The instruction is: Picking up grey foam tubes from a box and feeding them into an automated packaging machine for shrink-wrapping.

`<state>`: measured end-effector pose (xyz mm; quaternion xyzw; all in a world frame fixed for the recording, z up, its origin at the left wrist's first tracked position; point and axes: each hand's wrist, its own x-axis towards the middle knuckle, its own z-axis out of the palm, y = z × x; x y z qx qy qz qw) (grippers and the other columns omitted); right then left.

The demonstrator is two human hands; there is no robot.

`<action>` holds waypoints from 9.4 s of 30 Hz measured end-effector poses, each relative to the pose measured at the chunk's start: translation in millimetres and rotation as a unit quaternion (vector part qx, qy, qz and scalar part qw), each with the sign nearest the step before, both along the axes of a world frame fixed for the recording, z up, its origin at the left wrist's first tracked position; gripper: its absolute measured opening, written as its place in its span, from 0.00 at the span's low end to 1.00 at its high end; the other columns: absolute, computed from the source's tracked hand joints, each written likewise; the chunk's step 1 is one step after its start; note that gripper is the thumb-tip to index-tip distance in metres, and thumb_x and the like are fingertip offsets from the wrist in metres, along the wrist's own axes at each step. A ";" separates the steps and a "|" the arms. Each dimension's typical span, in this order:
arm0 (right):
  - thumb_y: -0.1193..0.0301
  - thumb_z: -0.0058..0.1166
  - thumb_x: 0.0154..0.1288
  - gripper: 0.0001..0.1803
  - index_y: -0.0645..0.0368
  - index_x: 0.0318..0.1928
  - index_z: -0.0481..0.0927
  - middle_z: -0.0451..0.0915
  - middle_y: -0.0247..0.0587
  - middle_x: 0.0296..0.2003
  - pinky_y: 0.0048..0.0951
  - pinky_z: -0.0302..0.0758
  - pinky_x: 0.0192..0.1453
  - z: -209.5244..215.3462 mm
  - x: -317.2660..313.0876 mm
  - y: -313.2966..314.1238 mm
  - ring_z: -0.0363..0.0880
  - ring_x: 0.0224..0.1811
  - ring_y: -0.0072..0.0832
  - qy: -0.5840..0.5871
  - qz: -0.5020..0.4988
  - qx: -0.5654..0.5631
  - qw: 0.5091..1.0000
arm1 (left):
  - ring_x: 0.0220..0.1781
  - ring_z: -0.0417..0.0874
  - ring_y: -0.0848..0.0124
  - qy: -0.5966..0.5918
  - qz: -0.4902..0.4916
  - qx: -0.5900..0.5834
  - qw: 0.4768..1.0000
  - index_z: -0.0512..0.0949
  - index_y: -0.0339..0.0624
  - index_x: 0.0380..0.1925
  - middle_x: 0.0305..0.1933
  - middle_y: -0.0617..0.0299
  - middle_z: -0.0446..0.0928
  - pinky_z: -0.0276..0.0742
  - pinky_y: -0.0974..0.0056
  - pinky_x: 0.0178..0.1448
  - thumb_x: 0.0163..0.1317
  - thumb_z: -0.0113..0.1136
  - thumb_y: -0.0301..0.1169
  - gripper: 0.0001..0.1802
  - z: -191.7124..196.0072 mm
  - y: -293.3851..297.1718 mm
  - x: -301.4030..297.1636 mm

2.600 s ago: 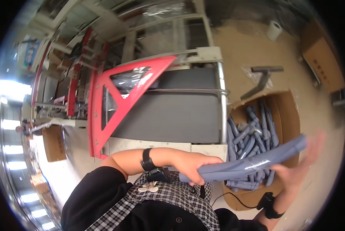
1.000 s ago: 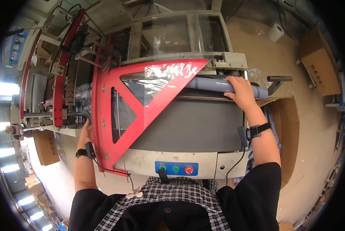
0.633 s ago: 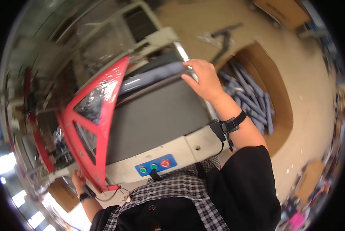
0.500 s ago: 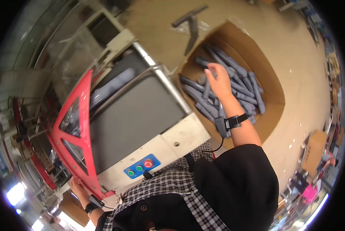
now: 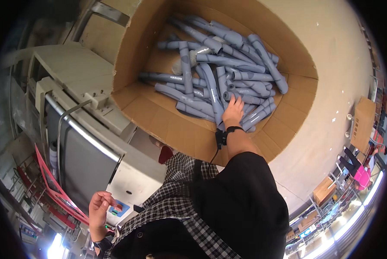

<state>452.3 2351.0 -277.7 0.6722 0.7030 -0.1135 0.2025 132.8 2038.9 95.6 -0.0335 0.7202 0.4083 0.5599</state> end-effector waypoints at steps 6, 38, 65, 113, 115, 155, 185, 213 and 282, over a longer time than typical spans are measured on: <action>0.74 0.53 0.55 0.22 0.48 0.53 0.71 0.73 0.44 0.51 0.46 0.70 0.55 -52.0 23.6 75.1 0.71 0.55 0.42 0.051 0.126 -0.079 0.987 | 0.35 0.78 0.72 -0.018 -0.065 -0.026 0.997 0.71 0.37 0.45 0.32 0.59 0.77 0.75 0.68 0.39 0.58 0.63 0.37 0.20 -16.2 30.6 17.9; 0.67 0.71 0.34 0.47 0.54 0.60 0.63 0.65 0.50 0.59 0.53 0.57 0.64 430.6 -273.7 -166.6 0.62 0.63 0.49 0.398 0.649 0.083 0.643 | 0.44 0.82 0.66 -0.167 0.249 0.427 0.853 0.58 0.42 0.62 0.51 0.53 0.73 0.82 0.66 0.48 0.65 0.52 0.28 0.26 31.9 -32.8 -46.5; 0.76 0.65 0.40 0.29 0.56 0.48 0.71 0.73 0.44 0.44 0.41 0.65 0.53 384.1 -415.6 -114.1 0.70 0.49 0.45 0.323 0.650 0.077 0.683 | 0.44 0.80 0.63 0.013 0.580 -0.062 0.812 0.70 0.38 0.54 0.46 0.56 0.78 0.76 0.60 0.44 0.66 0.48 0.51 0.28 -135.9 -576.3 -173.4; 0.58 0.59 0.53 0.46 0.50 0.63 0.43 0.70 0.61 0.51 0.42 0.73 0.48 -82.9 75.5 -63.5 0.75 0.48 0.49 0.078 -0.433 -0.142 0.887 | 0.39 0.77 0.73 0.163 -0.070 -0.012 0.984 0.72 0.36 0.39 0.35 0.61 0.76 0.71 0.69 0.50 0.63 0.56 0.28 0.08 -6.3 47.7 1.8; 0.58 0.60 0.53 0.45 0.46 0.64 0.45 0.72 0.55 0.49 0.41 0.77 0.36 -60.5 80.9 -54.3 0.78 0.41 0.43 0.114 -0.441 -0.067 0.888 | 0.40 0.77 0.73 0.143 -0.066 0.005 0.987 0.72 0.35 0.40 0.36 0.61 0.76 0.71 0.68 0.51 0.63 0.56 0.27 0.08 -5.4 50.4 -0.6; 0.73 0.67 0.39 0.35 0.54 0.54 0.71 0.75 0.44 0.47 0.38 0.65 0.55 388.5 -351.8 -85.7 0.71 0.51 0.43 0.282 0.589 0.067 0.755 | 0.49 0.77 0.49 0.305 0.273 -0.439 0.800 0.75 0.30 0.47 0.45 0.43 0.78 0.69 0.50 0.55 0.58 0.44 0.65 0.43 -13.1 -432.9 -165.1; 0.72 0.66 0.44 0.32 0.50 0.55 0.72 0.74 0.43 0.46 0.39 0.68 0.53 343.2 -493.7 -151.6 0.70 0.51 0.44 0.315 0.670 -0.071 0.668 | 0.52 0.77 0.61 -0.045 0.575 0.016 0.817 0.71 0.37 0.54 0.51 0.54 0.77 0.73 0.52 0.56 0.67 0.45 0.41 0.22 -73.1 -504.6 -168.9; 0.54 0.62 0.51 0.38 0.64 0.57 0.67 0.71 0.54 0.57 0.37 0.69 0.61 -56.2 35.4 -37.4 0.72 0.58 0.46 0.063 -0.129 -0.278 0.950 | 0.47 0.77 0.70 -0.161 -0.128 -0.022 0.978 0.71 0.36 0.47 0.41 0.58 0.76 0.68 0.68 0.53 0.59 0.61 0.34 0.19 7.8 50.9 6.0; 0.67 0.69 0.40 0.29 0.52 0.47 0.74 0.76 0.39 0.40 0.37 0.69 0.50 347.0 -467.2 -122.7 0.73 0.46 0.41 0.341 0.655 -0.003 0.674 | 0.44 0.81 0.64 0.005 0.550 -0.077 0.831 0.73 0.40 0.50 0.44 0.55 0.79 0.80 0.57 0.46 0.67 0.47 0.41 0.19 -66.6 -507.1 -173.3</action>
